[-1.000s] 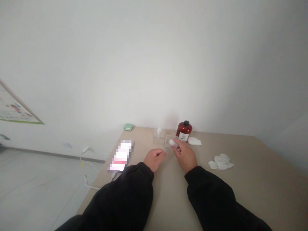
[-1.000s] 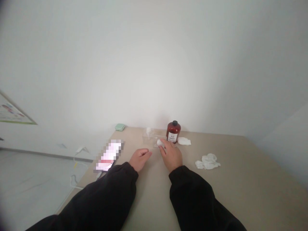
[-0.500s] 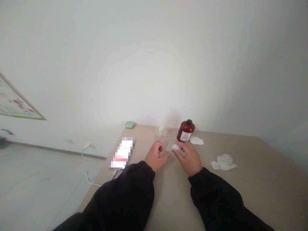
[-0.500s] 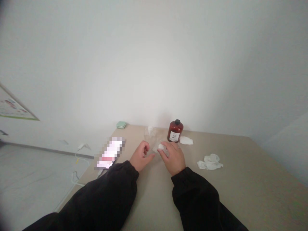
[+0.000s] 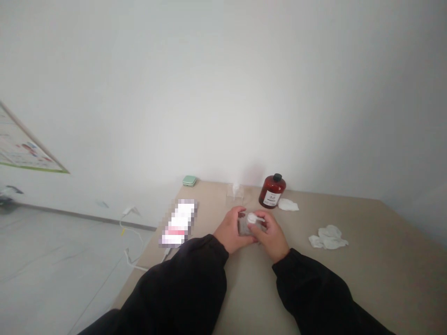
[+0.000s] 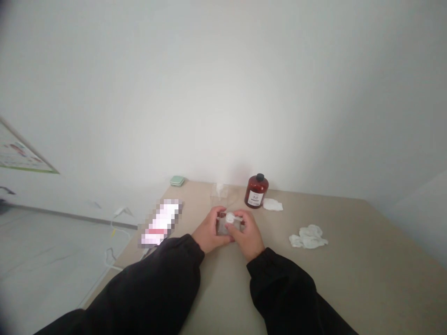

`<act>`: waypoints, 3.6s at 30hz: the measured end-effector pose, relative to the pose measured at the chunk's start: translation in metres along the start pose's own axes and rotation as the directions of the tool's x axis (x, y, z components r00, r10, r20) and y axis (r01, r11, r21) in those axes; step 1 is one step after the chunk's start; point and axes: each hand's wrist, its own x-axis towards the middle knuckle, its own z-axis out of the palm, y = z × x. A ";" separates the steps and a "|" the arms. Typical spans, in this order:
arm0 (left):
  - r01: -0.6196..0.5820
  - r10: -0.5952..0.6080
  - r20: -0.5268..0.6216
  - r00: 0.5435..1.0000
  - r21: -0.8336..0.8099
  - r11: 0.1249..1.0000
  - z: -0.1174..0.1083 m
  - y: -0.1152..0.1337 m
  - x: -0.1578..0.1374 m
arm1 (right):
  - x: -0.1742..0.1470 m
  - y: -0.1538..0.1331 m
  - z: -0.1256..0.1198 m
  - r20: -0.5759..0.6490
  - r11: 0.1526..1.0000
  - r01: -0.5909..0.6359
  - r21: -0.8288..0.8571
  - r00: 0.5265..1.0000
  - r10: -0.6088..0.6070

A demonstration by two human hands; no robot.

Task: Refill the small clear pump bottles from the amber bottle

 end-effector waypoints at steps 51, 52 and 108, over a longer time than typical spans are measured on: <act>-0.217 0.212 0.086 0.974 0.050 0.975 -0.004 0.007 0.003 | 0.002 0.011 0.004 0.010 0.989 -0.028 0.144 1.000 0.027; -0.217 0.212 0.086 0.973 0.051 0.975 -0.005 0.007 0.003 | 0.002 0.011 0.004 0.006 0.992 -0.012 0.129 1.000 0.011; -0.213 0.215 0.047 0.975 -0.058 0.975 -0.001 -0.007 0.002 | 0.002 0.019 0.004 0.151 0.882 -0.214 0.419 0.975 0.165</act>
